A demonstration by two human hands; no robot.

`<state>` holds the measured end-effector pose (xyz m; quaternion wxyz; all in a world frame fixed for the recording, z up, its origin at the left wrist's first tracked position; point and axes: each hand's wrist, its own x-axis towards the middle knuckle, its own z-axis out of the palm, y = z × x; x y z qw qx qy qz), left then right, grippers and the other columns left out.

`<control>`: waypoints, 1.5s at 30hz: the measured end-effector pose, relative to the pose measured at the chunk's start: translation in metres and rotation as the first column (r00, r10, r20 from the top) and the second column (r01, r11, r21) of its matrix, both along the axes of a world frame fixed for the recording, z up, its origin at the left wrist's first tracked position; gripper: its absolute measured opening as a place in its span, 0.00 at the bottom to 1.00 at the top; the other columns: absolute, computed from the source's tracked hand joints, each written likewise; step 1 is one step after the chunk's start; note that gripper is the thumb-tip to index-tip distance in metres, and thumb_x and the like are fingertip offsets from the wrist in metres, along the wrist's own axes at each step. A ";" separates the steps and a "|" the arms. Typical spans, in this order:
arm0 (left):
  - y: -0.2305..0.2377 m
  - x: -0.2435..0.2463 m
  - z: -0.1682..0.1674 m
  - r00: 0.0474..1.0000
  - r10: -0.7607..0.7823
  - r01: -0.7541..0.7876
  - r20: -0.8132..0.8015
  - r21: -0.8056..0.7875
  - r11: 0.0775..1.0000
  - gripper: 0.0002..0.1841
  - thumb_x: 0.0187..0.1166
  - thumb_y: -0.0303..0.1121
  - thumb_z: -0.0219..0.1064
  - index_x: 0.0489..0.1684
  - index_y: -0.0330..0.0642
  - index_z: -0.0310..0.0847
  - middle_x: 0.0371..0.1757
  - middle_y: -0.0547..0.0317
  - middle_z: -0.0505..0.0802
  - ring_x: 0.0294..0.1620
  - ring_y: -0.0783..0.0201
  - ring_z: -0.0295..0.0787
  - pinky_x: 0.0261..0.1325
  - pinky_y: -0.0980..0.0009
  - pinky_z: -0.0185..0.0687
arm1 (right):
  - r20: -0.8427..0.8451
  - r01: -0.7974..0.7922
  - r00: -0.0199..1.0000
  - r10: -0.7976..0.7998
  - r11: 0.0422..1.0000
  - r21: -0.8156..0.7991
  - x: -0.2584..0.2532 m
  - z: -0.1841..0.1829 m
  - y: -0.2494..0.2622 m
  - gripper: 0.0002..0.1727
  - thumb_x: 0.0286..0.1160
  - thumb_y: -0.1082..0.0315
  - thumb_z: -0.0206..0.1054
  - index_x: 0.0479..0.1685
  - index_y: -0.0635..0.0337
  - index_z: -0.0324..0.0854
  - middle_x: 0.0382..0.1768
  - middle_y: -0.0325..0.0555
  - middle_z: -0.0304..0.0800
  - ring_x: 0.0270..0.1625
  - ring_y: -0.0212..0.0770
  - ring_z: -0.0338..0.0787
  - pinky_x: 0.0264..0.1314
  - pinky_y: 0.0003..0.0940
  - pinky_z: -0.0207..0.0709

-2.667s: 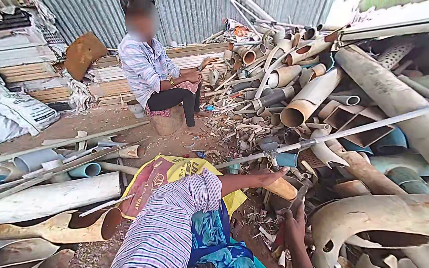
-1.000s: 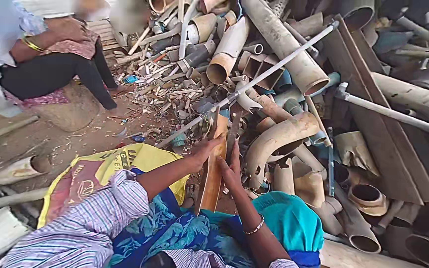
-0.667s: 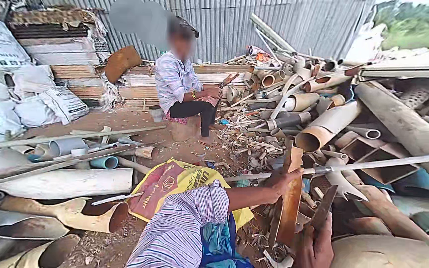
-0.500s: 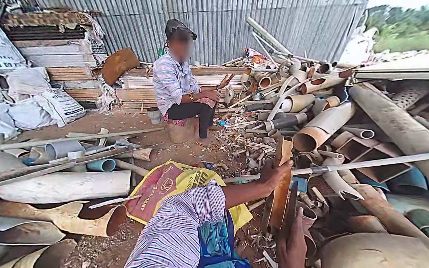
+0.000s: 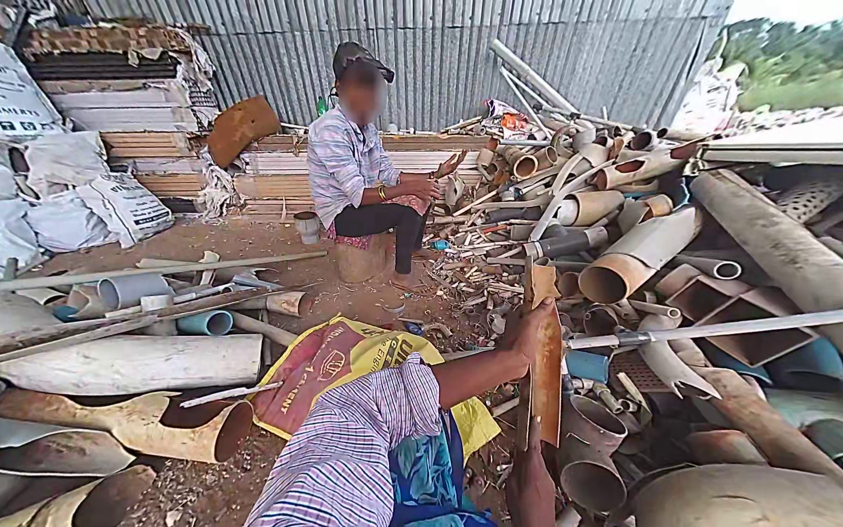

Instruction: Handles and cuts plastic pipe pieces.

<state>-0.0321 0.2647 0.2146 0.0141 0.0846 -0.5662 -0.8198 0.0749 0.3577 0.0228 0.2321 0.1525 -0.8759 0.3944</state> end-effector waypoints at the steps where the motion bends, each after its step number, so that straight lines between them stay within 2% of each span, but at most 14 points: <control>1: -0.001 0.001 0.002 1.000 0.014 -0.014 -0.009 0.003 1.000 0.26 0.95 0.47 0.49 0.79 0.35 0.67 0.65 0.40 0.85 0.58 0.55 0.86 0.63 0.59 0.82 | 0.038 0.011 0.999 -0.010 1.000 -0.009 -0.002 -0.002 0.004 0.41 0.66 0.86 0.58 0.87 0.82 0.53 0.56 0.83 0.86 0.41 0.79 0.92 0.40 0.73 0.81; 3: -0.002 0.001 0.006 0.999 0.049 -0.048 -0.018 0.047 0.998 0.25 0.95 0.47 0.47 0.78 0.35 0.68 0.59 0.42 0.87 0.51 0.58 0.88 0.57 0.63 0.85 | 0.101 0.032 0.994 -0.029 0.999 -0.031 -0.005 -0.003 0.011 0.42 0.67 0.86 0.59 0.89 0.80 0.50 0.53 0.83 0.87 0.40 0.80 0.91 0.41 0.77 0.78; 8: -0.004 -0.002 0.003 0.997 0.038 -0.033 -0.064 0.085 0.996 0.23 0.96 0.44 0.46 0.73 0.33 0.69 0.49 0.44 0.88 0.40 0.59 0.89 0.47 0.65 0.88 | 0.013 -0.174 0.984 0.175 0.981 -0.086 -0.001 -0.006 0.010 0.38 0.69 0.81 0.56 0.85 0.85 0.53 0.34 0.69 0.91 0.25 0.60 0.91 0.33 0.57 0.85; 12: -0.007 -0.005 0.001 0.999 0.001 0.002 -0.048 0.061 0.998 0.27 0.96 0.51 0.41 0.73 0.37 0.71 0.45 0.46 0.91 0.39 0.59 0.91 0.47 0.64 0.88 | -0.004 -0.078 0.997 0.078 0.996 -0.053 -0.008 -0.003 0.014 0.40 0.63 0.82 0.57 0.85 0.82 0.58 0.44 0.75 0.91 0.31 0.68 0.93 0.34 0.65 0.83; 15: -0.005 -0.004 0.000 0.998 0.031 -0.029 -0.061 0.032 0.999 0.29 0.95 0.55 0.39 0.72 0.42 0.72 0.42 0.50 0.93 0.37 0.61 0.92 0.45 0.64 0.89 | 0.055 -0.006 0.998 0.010 0.997 -0.082 -0.011 0.006 0.018 0.40 0.66 0.82 0.61 0.86 0.80 0.57 0.42 0.73 0.92 0.30 0.69 0.93 0.33 0.67 0.82; 18: -0.003 -0.006 -0.005 0.996 0.021 -0.021 -0.082 -0.001 1.000 0.28 0.95 0.54 0.39 0.72 0.41 0.71 0.45 0.48 0.93 0.41 0.58 0.93 0.48 0.61 0.89 | 0.043 -0.162 0.985 0.168 0.981 -0.110 -0.006 0.008 0.016 0.37 0.71 0.80 0.56 0.86 0.80 0.58 0.30 0.60 0.91 0.24 0.55 0.89 0.30 0.54 0.84; 21: 0.001 -0.006 -0.005 0.998 0.038 -0.040 -0.051 -0.055 0.998 0.28 0.94 0.55 0.41 0.74 0.42 0.72 0.48 0.47 0.94 0.45 0.57 0.93 0.51 0.59 0.89 | 0.006 -0.157 0.987 0.158 0.986 -0.060 -0.007 0.014 0.020 0.36 0.67 0.82 0.56 0.84 0.80 0.62 0.33 0.63 0.92 0.24 0.60 0.91 0.27 0.57 0.84; 25: 0.002 -0.002 -0.010 0.997 -0.070 0.062 -0.037 -0.188 0.980 0.29 0.95 0.53 0.44 0.82 0.40 0.67 0.71 0.41 0.84 0.70 0.52 0.81 0.73 0.52 0.75 | 0.169 -0.101 0.979 0.115 0.991 -0.087 -0.011 0.029 0.028 0.41 0.71 0.81 0.58 0.90 0.74 0.52 0.28 0.61 0.90 0.21 0.56 0.86 0.29 0.56 0.81; 29: 0.019 0.011 -0.010 0.984 -0.176 0.173 0.012 -0.259 0.950 0.27 0.96 0.48 0.44 0.80 0.37 0.68 0.65 0.41 0.87 0.62 0.55 0.87 0.68 0.58 0.80 | 0.137 -0.218 0.961 0.241 0.962 -0.163 0.001 0.049 0.028 0.43 0.68 0.80 0.56 0.91 0.75 0.49 0.32 0.56 0.91 0.21 0.43 0.85 0.29 0.41 0.83; 33: 0.028 0.022 -0.004 0.974 -0.226 0.208 -0.025 -0.303 0.930 0.25 0.97 0.42 0.44 0.73 0.27 0.73 0.75 0.35 0.80 0.78 0.53 0.74 0.81 0.57 0.67 | 0.110 -0.072 0.990 0.089 0.986 -0.148 -0.002 0.048 0.028 0.48 0.60 0.83 0.59 0.91 0.77 0.47 0.32 0.65 0.92 0.21 0.55 0.88 0.28 0.54 0.82; 35: 0.029 0.021 -0.004 0.975 -0.222 0.210 -0.011 -0.280 0.937 0.26 0.96 0.44 0.45 0.74 0.28 0.74 0.75 0.35 0.80 0.78 0.53 0.76 0.81 0.56 0.68 | 0.158 -0.116 0.977 0.142 0.980 -0.162 0.005 0.054 0.024 0.46 0.66 0.81 0.57 0.92 0.75 0.43 0.31 0.59 0.89 0.20 0.45 0.83 0.28 0.45 0.81; 37: 0.028 0.021 -0.003 0.982 -0.189 0.189 0.027 -0.257 0.948 0.27 0.96 0.46 0.44 0.72 0.31 0.75 0.66 0.38 0.84 0.65 0.55 0.83 0.69 0.58 0.79 | 0.147 -0.147 0.975 0.167 0.979 -0.143 0.008 0.054 0.022 0.45 0.67 0.80 0.56 0.92 0.74 0.45 0.29 0.55 0.87 0.19 0.41 0.81 0.27 0.41 0.80; 41: 0.023 0.025 0.002 0.983 -0.178 0.182 0.036 -0.268 0.946 0.28 0.96 0.47 0.44 0.77 0.30 0.71 0.79 0.35 0.77 0.83 0.50 0.70 0.83 0.53 0.63 | 0.131 -0.056 0.989 0.066 0.996 -0.074 0.001 0.044 0.022 0.49 0.57 0.87 0.61 0.91 0.75 0.49 0.38 0.70 0.92 0.29 0.67 0.92 0.34 0.65 0.82; 45: 0.017 0.022 0.003 0.986 -0.163 0.167 0.039 -0.271 0.948 0.29 0.96 0.49 0.43 0.79 0.32 0.70 0.77 0.36 0.79 0.79 0.51 0.74 0.80 0.54 0.68 | 0.085 -0.104 0.991 0.108 0.993 -0.052 0.008 0.042 0.010 0.43 0.65 0.84 0.57 0.89 0.79 0.51 0.39 0.69 0.92 0.28 0.64 0.91 0.33 0.61 0.83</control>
